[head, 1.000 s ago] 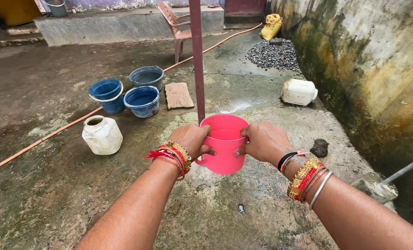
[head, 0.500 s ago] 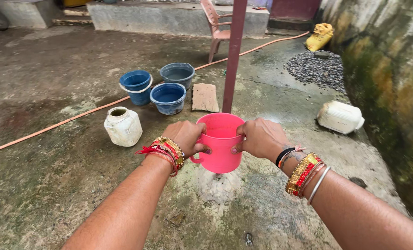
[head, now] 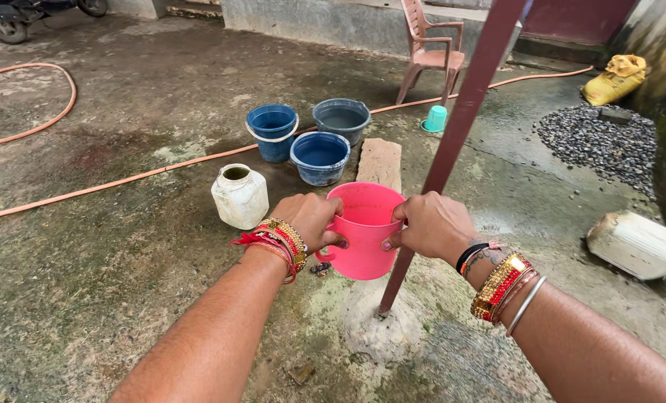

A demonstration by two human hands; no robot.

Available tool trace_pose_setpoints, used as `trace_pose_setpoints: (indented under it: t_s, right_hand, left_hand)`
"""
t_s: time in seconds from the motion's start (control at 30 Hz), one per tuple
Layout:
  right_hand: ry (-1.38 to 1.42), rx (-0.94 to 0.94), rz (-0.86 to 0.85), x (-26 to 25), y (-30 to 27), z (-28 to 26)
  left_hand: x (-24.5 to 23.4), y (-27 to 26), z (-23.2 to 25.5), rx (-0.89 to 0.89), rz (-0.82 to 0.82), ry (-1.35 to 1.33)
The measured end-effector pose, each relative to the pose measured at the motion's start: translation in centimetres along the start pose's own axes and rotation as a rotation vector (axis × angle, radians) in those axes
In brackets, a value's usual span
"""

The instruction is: The person scoops water from a bucket into a pink mug and pours it over plants in a garden area, walking back and forth to refill the mug.

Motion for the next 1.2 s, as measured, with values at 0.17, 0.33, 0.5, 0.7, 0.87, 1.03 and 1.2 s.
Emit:
trace_pose_setpoints:
  t_s: [0.17, 0.33, 0.5, 0.7, 0.87, 1.03, 1.2]
  right_hand:
    - [0.034, -0.003, 0.006, 0.7, 6.1, -2.8]
    - [0.035, 0.012, -0.004, 0.6, 12.1, -5.8]
    - [0.061, 0.038, 0.030, 0.1, 16.9, -8.7]
    - [0.051, 0.047, -0.008, 0.5, 22.0, -10.3]
    - [0.027, 0.033, -0.023, 0.5, 27.4, -10.3]
    - [0.027, -0.006, -0.024, -0.2, 34.5, -10.0]
    - [0.022, -0.072, -0.034, -1.9, 41.7, -9.9]
  left_hand:
    - [0.1, 3.2, -5.9, 0.005, -0.003, -0.010]
    - [-1.1, 6.2, -11.8, 0.026, -0.026, 0.007]
    - [-2.7, 9.1, -17.1, 0.044, -0.010, -0.012]
    - [-2.3, 12.4, -21.4, 0.064, -0.001, 0.006]
    - [-1.9, 16.3, -24.4, 0.081, 0.061, -0.008]
    - [-2.4, 21.9, -27.9, 0.049, 0.053, 0.024]
    - [-3.7, 27.5, -31.3, -0.004, 0.023, 0.030]
Point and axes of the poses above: each hand's wrist, its own y-axis towards the middle knuckle, its own x-axis out of the palm, z = x × y, the point moved 9 cm from there along y, towards the middle knuckle, and after that the axes turned 4 degrees about x, right-handed, at the moved point
